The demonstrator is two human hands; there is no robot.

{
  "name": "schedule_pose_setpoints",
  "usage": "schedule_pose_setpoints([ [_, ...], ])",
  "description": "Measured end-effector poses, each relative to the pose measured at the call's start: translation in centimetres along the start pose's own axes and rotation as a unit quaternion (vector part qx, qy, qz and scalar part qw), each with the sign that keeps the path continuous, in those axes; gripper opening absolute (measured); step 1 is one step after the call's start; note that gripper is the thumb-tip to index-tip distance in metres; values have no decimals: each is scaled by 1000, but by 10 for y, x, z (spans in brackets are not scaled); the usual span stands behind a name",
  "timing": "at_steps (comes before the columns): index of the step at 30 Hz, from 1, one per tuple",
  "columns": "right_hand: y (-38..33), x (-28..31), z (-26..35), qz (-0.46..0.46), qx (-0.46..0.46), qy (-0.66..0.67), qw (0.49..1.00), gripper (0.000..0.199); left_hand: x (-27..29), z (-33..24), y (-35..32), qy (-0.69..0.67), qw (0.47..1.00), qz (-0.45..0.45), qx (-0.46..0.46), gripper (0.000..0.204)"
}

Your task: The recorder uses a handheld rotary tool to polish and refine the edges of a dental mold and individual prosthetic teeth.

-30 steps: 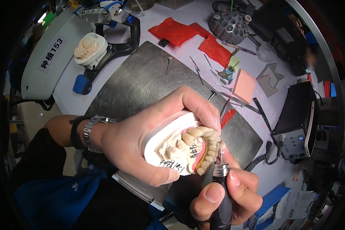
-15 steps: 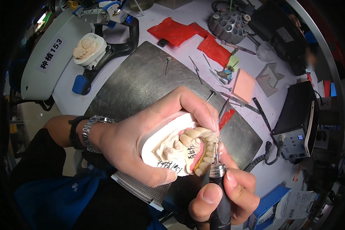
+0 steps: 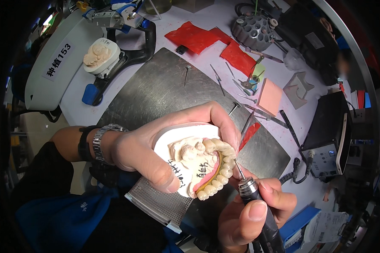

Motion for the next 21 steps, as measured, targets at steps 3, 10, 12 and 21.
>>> schedule_pose_setpoints([
  [3, 0, 5, -2, 24, 9, 14, 1000, 32, 0, 0, -1, -7, 1000, -17, 19, 73],
  [10, 0, 4, -2, 54, 37, 52, 997, 32, -1, -1, 0, 12, 999, 25, -18, 54],
  [12, 0, 5, -3, 49, 33, 46, 997, 32, -1, -2, 0, 14, 999, 29, -18, 54],
  [21, -1, 6, -4, 58, 43, 48, 996, 31, -3, 2, 2, 8, 999, 38, -28, 56],
])
Point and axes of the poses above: each hand's wrist, its own y-axis towards the middle knuckle, its own x-axis out of the back of the hand, z = x × y, the point moved 4 cm from there along y, towards the middle knuckle, and after that the axes turned 10 degrees about -y, right-handed, at the moved point
